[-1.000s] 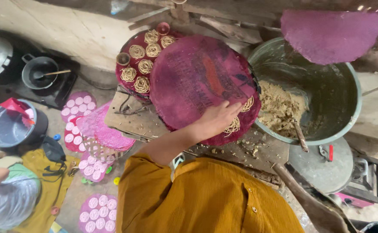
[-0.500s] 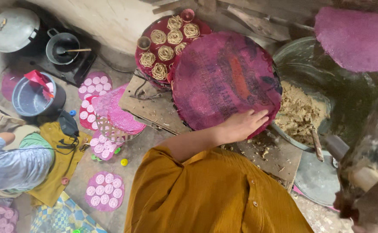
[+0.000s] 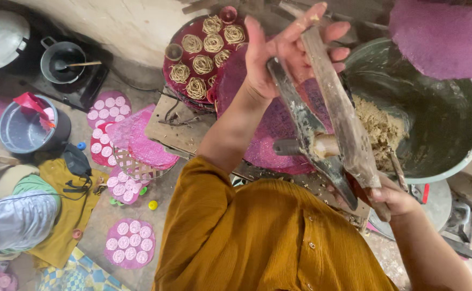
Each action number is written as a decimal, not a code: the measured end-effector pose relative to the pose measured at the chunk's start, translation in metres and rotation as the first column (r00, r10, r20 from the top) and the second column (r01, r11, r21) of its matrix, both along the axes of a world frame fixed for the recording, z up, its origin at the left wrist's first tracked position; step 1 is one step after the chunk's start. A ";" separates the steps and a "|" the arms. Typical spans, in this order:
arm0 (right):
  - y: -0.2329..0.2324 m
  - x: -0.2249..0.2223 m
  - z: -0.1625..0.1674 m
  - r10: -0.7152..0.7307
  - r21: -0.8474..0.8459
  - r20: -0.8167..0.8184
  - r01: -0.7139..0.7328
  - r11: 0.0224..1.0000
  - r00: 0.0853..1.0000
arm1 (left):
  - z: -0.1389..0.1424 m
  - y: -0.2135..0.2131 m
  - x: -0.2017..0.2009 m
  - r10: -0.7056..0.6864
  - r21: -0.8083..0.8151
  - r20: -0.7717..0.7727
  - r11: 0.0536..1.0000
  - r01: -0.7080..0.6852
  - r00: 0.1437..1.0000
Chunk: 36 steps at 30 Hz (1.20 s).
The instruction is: The person operates a manual wooden lever noodle press, scooping dough from a large basin into the press cylinder and squeezing it so strands extrude onto round trays, forming noodle nests. They periodically reload the press, reposition trays, and at one point walk across the work area to reach another tray.
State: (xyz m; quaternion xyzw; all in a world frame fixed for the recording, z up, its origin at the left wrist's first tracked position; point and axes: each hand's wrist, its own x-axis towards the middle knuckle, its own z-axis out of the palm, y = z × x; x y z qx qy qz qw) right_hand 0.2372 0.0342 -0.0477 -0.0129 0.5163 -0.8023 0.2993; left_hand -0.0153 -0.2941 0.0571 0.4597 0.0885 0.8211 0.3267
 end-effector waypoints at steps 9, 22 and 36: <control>-0.008 -0.045 -0.027 0.073 0.249 0.221 -0.128 0.960 0.973 | -0.059 -0.039 -0.013 0.226 -0.086 0.449 0.974 -0.210 0.864; -0.055 -0.031 0.029 0.100 0.647 -0.033 -0.055 0.761 0.994 | -0.080 -0.057 -0.006 0.271 -0.129 0.548 0.962 -0.240 0.791; -0.065 -0.016 0.040 0.080 0.690 -0.130 0.032 0.723 0.988 | -0.055 -0.076 0.002 0.283 -0.147 0.539 0.959 -0.242 0.793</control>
